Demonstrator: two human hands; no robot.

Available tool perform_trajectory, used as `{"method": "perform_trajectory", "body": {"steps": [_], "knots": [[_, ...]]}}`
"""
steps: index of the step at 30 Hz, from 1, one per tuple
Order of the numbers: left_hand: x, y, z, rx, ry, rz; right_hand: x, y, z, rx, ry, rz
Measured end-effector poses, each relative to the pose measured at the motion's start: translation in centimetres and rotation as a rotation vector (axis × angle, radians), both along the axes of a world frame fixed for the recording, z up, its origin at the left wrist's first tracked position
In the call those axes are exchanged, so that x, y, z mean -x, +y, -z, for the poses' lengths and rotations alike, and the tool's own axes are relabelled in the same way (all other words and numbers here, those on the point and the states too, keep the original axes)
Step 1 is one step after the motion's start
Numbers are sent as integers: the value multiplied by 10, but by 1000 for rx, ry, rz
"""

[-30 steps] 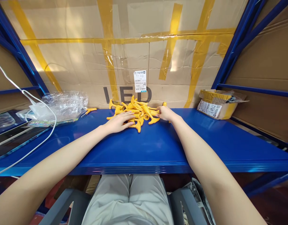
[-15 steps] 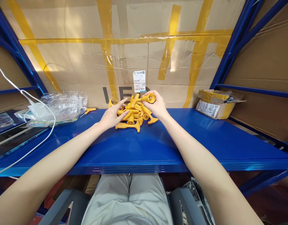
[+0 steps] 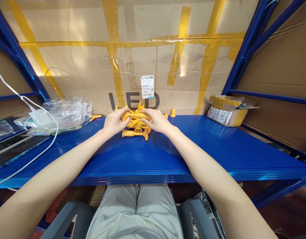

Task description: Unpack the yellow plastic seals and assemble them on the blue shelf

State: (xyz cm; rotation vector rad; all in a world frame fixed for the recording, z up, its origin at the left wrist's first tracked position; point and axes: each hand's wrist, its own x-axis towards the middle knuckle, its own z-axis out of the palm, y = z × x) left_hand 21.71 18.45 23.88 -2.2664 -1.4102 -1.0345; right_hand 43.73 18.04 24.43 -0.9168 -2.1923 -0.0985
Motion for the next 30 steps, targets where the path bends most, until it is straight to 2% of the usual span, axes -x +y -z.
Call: {"method": "perform_trajectory", "body": {"steps": [5, 16, 25, 30], "knots": [[-2, -2, 1, 5, 84, -47, 3, -6, -3, -65, -215, 169], [-3, -3, 0, 33, 154, -87, 6, -11, -8, -250, -298, 253], [-7, -6, 0, 59, 181, -87, 5, -10, -4, -116, -366, 230], [-8, -6, 1, 76, 223, -59, 7, -13, -6, -61, -428, 273]]}}
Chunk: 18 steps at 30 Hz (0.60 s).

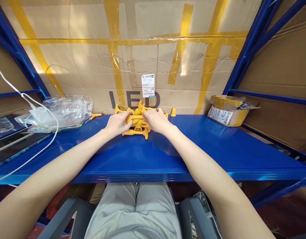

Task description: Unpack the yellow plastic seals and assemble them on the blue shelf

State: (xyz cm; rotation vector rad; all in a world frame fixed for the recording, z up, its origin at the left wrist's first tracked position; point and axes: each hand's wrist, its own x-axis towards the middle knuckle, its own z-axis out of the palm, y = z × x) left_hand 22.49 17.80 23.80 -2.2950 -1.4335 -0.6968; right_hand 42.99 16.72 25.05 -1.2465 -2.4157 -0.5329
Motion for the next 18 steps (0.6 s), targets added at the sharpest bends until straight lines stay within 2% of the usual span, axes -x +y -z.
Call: {"method": "perform_trajectory", "body": {"steps": [6, 12, 14, 18], "knots": [[-1, 1, -2, 12, 26, 14, 1, -2, -3, -87, -7, 8], [-5, 2, -1, 40, -70, -29, 3, 0, -3, -237, -19, 24], [-5, 1, 0, 33, -64, -36, 2, 0, -2, -206, -13, 3], [-4, -3, -2, 41, 5, -60, -2, 3, 3, -40, 12, -39]]}}
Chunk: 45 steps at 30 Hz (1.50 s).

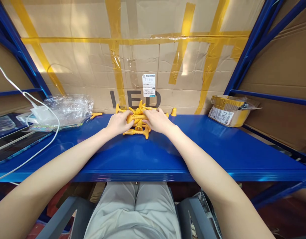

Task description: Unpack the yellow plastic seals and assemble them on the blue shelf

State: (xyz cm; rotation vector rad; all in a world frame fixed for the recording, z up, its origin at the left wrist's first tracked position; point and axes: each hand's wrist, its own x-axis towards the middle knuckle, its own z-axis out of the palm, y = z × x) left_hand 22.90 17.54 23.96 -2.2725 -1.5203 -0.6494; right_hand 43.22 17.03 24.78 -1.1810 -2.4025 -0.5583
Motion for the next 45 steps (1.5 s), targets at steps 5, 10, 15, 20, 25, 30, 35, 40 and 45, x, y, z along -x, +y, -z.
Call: {"method": "perform_trajectory", "body": {"steps": [5, 10, 15, 20, 25, 30, 35, 40, 45], "knots": [[0, 0, 0, 8, 20, -10, -1, 1, 1, 87, -17, -6], [1, 2, 0, 33, -21, -19, -1, 0, -1, 45, 50, 19], [6, 6, -1, 18, -30, -20, -6, 8, 4, 47, 81, 13], [17, 18, 0, -6, -26, -75, -9, 12, 6, 32, 86, 30], [42, 38, 2, -54, -172, -142, -9, 11, 4, 22, 94, 24], [77, 61, 10, -41, -364, -191, -10, 11, 4, 49, 92, 30], [102, 81, 19, 106, -755, -114, -10, 13, 5, 62, 105, 35], [107, 88, 15, 208, -1299, -92, -11, 14, 6, 61, 111, 36], [109, 93, 14, 60, -1285, -200, -11, 14, 6, 85, 112, 35]]}}
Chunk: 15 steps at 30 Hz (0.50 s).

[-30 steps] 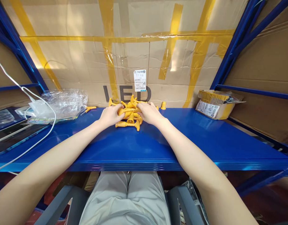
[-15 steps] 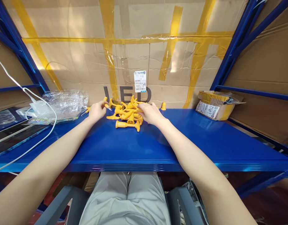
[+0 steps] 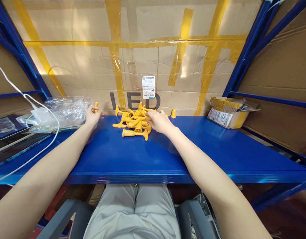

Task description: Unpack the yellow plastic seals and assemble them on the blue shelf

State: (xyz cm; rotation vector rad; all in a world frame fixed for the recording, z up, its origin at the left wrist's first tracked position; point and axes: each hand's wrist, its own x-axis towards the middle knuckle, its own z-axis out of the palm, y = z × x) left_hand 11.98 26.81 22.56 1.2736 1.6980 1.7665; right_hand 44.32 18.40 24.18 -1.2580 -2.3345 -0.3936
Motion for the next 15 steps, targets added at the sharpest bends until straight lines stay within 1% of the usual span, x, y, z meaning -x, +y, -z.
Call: {"method": "perform_trajectory", "body": {"steps": [2, 5, 7, 11, 15], "knots": [[4, 3, 3, 56, 144, -46, 0, -1, 0, 8, 4, -2], [14, 10, 7, 169, 501, -87, 0, -2, -1, 20, 12, 0], [21, 14, 8, 220, 710, -85, -1, -2, -1, 27, 14, -1], [34, 23, 8, 310, 982, -46, -1, -2, -1, 34, 10, -4], [42, 32, 12, 446, 1127, -46, -3, -2, -1, 27, 17, 6]]}}
